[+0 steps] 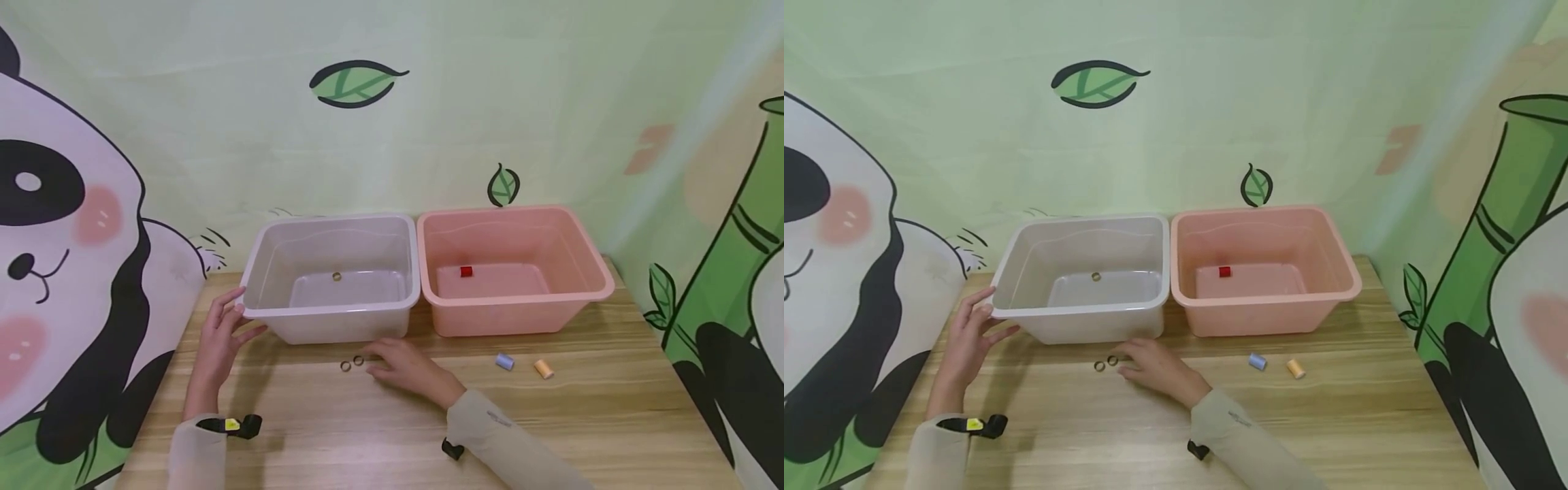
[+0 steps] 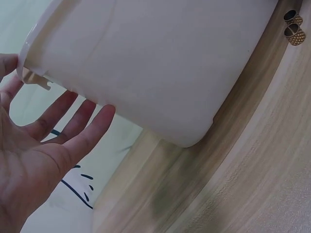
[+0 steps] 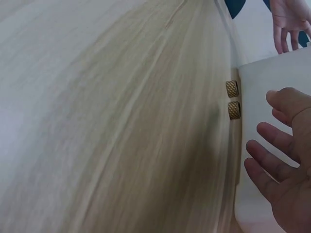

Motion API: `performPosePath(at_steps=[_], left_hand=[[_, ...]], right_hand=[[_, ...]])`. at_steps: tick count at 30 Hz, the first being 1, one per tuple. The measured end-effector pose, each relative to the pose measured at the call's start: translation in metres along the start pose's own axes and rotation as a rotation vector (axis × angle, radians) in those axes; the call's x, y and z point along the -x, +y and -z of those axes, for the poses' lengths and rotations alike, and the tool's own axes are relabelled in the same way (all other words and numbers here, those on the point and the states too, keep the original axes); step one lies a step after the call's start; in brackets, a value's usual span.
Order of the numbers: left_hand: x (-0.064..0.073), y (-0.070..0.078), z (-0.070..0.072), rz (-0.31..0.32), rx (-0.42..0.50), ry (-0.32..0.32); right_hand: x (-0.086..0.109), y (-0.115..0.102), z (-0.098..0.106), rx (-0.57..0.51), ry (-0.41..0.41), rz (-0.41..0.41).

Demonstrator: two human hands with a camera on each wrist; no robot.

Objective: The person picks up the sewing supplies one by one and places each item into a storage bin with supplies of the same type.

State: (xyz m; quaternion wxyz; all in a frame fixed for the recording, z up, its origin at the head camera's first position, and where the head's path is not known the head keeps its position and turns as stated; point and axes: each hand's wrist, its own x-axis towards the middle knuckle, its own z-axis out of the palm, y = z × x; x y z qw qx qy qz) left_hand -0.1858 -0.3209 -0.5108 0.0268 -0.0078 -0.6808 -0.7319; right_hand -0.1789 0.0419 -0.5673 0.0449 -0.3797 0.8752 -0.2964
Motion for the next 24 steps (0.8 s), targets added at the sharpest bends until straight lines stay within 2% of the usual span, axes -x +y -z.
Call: performPosePath(at_steps=[11,24], left_hand=[[-0.001,-0.004,0.001,-0.015,0.017,0.001],[-0.001,-0.005,-0.001,-0.01,0.009,0.036]], right_hand=[[-0.011,0.001,-0.009,-0.023,0.037,-0.034],[-0.015,0.008,-0.016,-0.034,0.036,-0.082]])
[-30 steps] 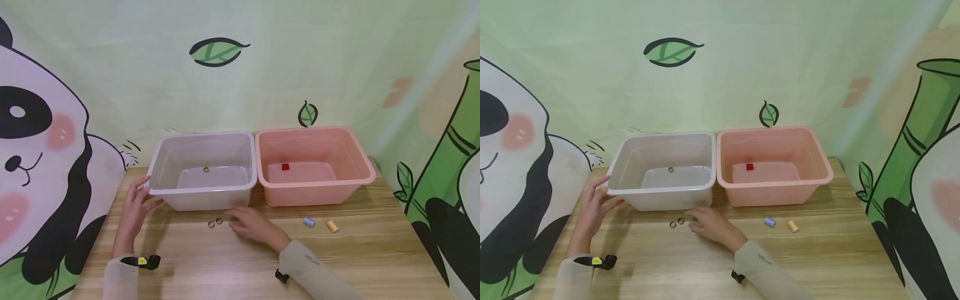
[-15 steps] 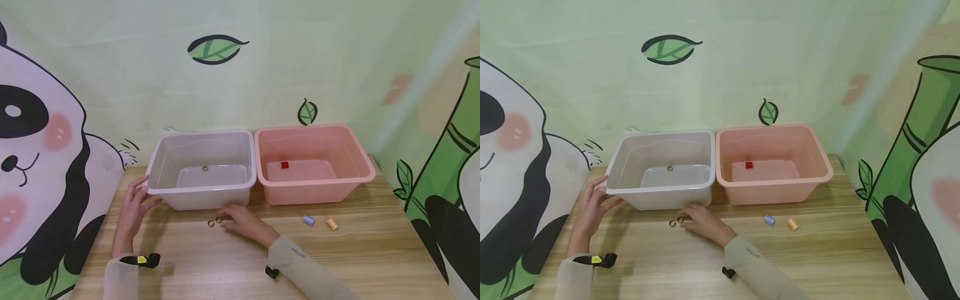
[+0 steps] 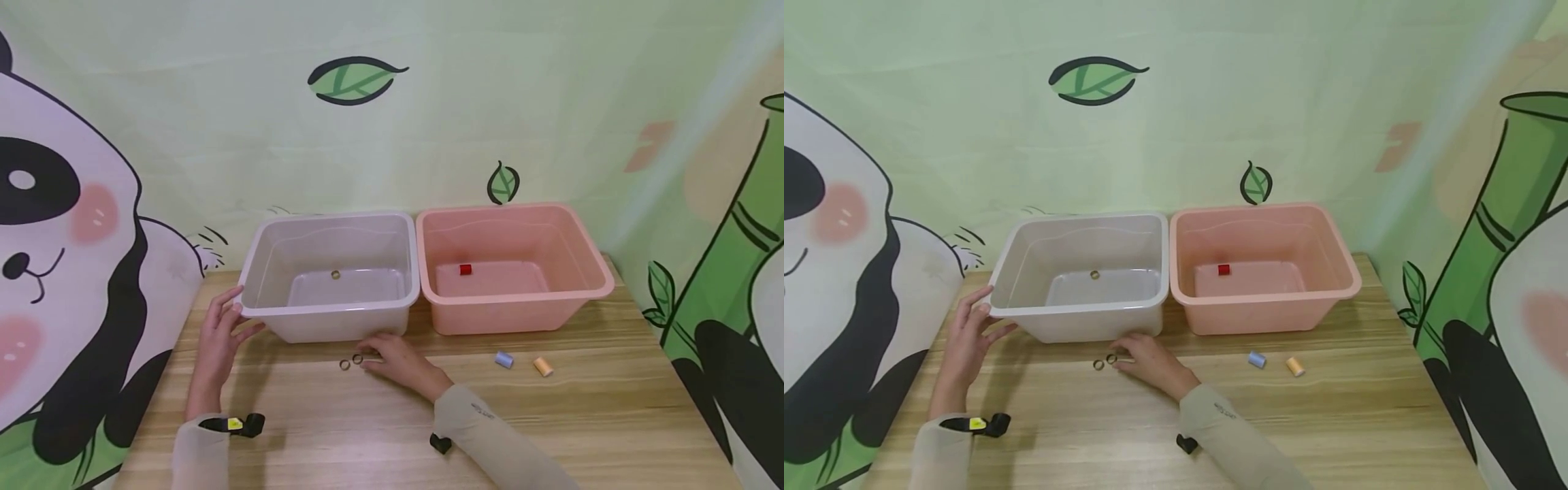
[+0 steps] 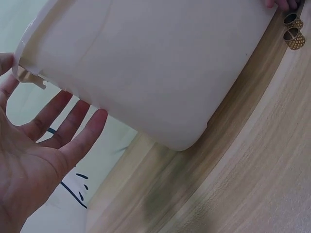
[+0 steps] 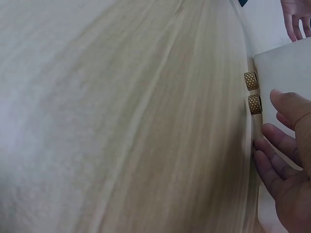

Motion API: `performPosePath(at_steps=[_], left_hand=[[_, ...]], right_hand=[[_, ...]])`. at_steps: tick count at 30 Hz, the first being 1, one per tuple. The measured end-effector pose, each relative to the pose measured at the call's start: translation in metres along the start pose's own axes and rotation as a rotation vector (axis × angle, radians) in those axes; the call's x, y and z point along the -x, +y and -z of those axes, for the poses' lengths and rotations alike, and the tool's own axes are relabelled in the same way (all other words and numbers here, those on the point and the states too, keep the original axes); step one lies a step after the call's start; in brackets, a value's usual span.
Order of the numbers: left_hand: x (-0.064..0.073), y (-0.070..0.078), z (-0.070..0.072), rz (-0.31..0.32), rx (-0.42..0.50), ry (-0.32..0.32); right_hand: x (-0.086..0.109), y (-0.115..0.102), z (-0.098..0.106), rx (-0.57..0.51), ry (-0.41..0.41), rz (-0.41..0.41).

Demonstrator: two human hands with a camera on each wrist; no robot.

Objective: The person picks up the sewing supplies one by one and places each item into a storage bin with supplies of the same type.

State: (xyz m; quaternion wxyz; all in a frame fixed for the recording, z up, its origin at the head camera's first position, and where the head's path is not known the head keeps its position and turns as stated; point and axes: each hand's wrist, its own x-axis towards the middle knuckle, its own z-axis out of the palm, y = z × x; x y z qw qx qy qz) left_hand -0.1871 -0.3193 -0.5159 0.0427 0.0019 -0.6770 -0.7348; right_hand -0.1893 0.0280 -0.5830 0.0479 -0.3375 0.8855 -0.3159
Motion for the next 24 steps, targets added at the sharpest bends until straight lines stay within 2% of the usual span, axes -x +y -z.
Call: performPosePath(at_steps=[8,12,24], left_hand=[[-0.001,-0.001,-0.003,0.004,0.002,0.017],[-0.001,-0.001,-0.003,0.004,0.009,0.013],[-0.001,-0.004,-0.002,-0.017,0.031,0.021]], right_hand=[[-0.001,0.001,-0.011,0.033,0.043,0.03],[0.0,0.0,-0.017,0.025,0.066,0.007],[-0.002,-0.005,-0.033,0.051,0.224,-0.027]])
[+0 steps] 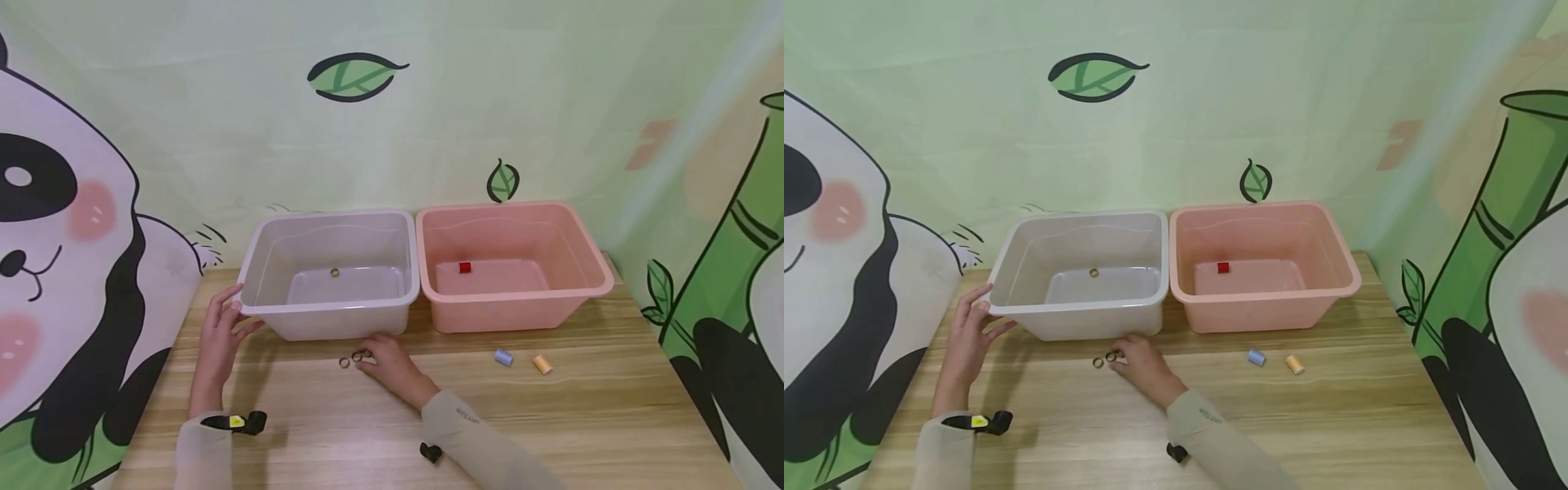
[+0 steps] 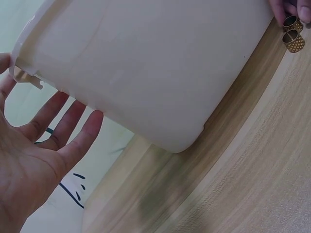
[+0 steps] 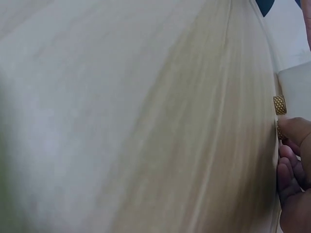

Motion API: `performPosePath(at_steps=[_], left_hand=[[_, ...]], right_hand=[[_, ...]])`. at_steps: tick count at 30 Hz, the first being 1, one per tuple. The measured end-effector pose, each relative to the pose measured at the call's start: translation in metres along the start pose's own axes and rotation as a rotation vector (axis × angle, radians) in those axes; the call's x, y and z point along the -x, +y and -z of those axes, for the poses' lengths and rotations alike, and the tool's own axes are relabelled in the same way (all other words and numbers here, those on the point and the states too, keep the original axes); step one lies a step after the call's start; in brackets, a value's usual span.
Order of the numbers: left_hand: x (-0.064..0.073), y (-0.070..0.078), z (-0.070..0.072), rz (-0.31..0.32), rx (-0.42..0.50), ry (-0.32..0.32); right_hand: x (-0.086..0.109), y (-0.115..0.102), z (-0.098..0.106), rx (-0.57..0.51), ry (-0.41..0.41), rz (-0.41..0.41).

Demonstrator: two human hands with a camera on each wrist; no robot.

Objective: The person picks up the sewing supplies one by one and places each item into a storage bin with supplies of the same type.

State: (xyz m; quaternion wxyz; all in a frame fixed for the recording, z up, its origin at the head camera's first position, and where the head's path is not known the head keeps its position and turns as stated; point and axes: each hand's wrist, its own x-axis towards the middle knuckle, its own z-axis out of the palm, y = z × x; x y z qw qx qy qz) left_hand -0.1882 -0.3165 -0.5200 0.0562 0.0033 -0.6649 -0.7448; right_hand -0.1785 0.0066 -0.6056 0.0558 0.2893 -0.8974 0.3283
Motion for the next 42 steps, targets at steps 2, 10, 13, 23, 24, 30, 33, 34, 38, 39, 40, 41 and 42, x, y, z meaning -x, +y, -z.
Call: performPosePath(at_steps=[2,10,13,23,24,30,33,34,38,39,40,41,42], left_hand=[[0.0,0.0,-0.001,-0.001,0.002,0.005],[0.001,0.0,-0.004,-0.011,-0.006,0.024],[0.001,0.0,-0.004,-0.008,-0.003,0.034],[0.002,0.0,-0.006,0.012,-0.003,0.053],[0.002,0.0,-0.006,0.012,0.0,0.055],[0.002,-0.001,-0.007,0.011,0.017,0.054],[0.002,-0.001,-0.007,0.012,0.015,0.055],[0.001,-0.001,-0.007,0.012,0.016,0.054],[0.0,-0.001,-0.007,0.016,0.013,0.059],[0.0,-0.001,-0.007,0.017,0.011,0.06],[-0.001,-0.001,-0.006,0.016,0.01,0.062],[-0.001,-0.001,-0.006,0.017,0.009,0.064],[-0.001,-0.001,-0.006,0.018,0.009,0.066]], right_hand=[[0.001,-0.001,-0.003,-0.004,0.029,-0.006],[0.003,-0.003,-0.005,0.0,0.058,-0.034],[0.003,-0.003,-0.003,-0.003,0.042,-0.032],[0.003,0.004,-0.004,0.013,0.028,0.0],[0.003,0.005,-0.004,0.014,0.027,-0.001],[0.004,0.006,-0.001,-0.004,0.004,-0.006],[0.004,0.006,0.003,-0.037,-0.011,-0.013],[0.004,0.006,0.004,-0.052,-0.015,-0.016],[0.003,0.008,0.01,-0.117,-0.021,-0.032],[0.003,0.008,0.011,-0.128,-0.016,-0.032],[0.003,0.009,0.012,-0.137,-0.009,-0.029],[0.003,0.008,0.014,-0.147,-0.003,-0.026],[0.003,0.008,0.015,-0.153,0.004,-0.022]])
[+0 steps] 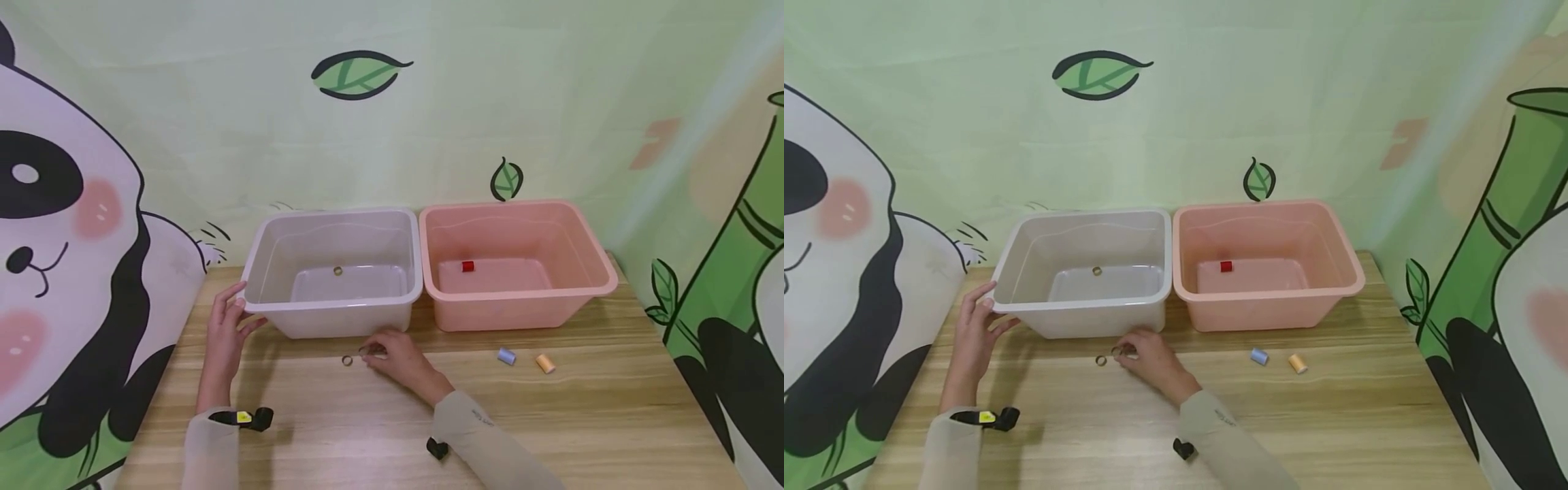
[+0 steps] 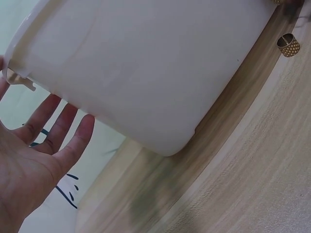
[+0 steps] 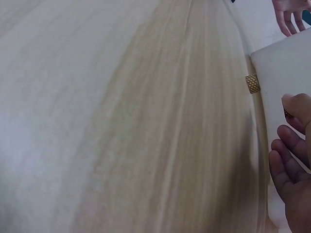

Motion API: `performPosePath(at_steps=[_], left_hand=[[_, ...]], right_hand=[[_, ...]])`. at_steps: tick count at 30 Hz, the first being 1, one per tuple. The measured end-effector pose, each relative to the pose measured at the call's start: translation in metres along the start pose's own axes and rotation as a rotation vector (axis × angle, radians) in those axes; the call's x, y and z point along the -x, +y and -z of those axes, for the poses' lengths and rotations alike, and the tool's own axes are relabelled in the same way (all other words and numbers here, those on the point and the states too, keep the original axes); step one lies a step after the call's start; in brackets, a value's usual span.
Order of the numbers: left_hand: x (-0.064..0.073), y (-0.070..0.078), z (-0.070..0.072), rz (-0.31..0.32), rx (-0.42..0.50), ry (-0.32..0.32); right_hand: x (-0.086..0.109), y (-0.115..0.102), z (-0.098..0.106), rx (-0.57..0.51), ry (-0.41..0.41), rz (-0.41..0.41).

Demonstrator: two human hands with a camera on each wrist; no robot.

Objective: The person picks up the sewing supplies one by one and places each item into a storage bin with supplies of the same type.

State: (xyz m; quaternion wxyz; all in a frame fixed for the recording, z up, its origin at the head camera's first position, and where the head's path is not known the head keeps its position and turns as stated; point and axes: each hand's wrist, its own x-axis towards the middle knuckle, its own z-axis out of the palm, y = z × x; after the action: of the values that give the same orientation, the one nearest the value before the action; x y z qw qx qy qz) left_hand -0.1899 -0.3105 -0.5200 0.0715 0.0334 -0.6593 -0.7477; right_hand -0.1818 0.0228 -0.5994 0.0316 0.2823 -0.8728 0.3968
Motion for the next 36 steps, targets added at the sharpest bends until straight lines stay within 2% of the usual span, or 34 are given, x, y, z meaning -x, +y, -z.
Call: performPosePath(at_steps=[23,30,36], left_hand=[[0.0,-0.001,-0.003,0.001,0.018,0.024],[0.001,0.001,-0.004,0.006,0.01,0.027],[0.0,0.001,-0.004,0.011,-0.012,0.034]], right_hand=[[0.007,-0.016,0.035,0.033,-0.006,-0.04],[0.01,-0.019,0.042,0.053,0.003,-0.009],[0.011,-0.021,0.046,0.028,0.005,0.018]])
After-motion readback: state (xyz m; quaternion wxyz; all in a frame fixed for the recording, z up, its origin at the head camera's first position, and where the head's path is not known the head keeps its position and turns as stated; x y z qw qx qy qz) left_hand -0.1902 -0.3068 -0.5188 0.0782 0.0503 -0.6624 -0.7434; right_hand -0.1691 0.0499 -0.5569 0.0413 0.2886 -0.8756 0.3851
